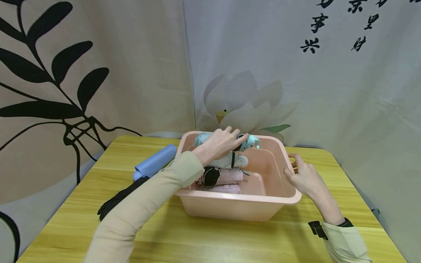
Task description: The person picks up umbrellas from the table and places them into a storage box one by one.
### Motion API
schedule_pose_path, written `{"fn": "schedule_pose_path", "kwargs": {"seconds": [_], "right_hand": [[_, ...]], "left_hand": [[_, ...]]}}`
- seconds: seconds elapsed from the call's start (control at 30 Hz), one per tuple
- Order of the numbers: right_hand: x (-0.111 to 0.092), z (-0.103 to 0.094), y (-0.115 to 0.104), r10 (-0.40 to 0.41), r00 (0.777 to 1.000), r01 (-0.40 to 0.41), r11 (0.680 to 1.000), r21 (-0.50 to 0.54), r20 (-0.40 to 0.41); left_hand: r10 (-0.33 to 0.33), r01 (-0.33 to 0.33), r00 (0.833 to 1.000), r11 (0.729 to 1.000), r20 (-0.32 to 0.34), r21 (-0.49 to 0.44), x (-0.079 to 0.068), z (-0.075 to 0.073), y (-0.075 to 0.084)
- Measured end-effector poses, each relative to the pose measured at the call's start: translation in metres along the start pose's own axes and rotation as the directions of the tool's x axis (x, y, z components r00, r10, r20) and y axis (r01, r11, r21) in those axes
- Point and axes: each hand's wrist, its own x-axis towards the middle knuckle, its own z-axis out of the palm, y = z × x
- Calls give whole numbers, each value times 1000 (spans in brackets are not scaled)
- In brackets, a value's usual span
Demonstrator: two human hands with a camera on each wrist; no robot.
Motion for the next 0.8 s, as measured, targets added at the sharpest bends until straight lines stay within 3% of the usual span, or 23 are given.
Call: {"fn": "schedule_pose_path", "kwargs": {"seconds": [0.23, 0.43, 0.8], "right_hand": [[0, 0, 1, -6, 1000, 6, 1000, 3, -8], [-1, 0, 1, -13, 1000, 12, 1000, -14, -23], [-1, 0, 1, -11, 1000, 11, 1000, -17, -15]], "left_hand": [[9, -6, 994, 999, 106, -32, 5, 13, 0], [-1, 5, 987, 1000, 158, -26, 9, 18, -1], [43, -33, 983, 997, 176, -63, 7, 19, 0]]}}
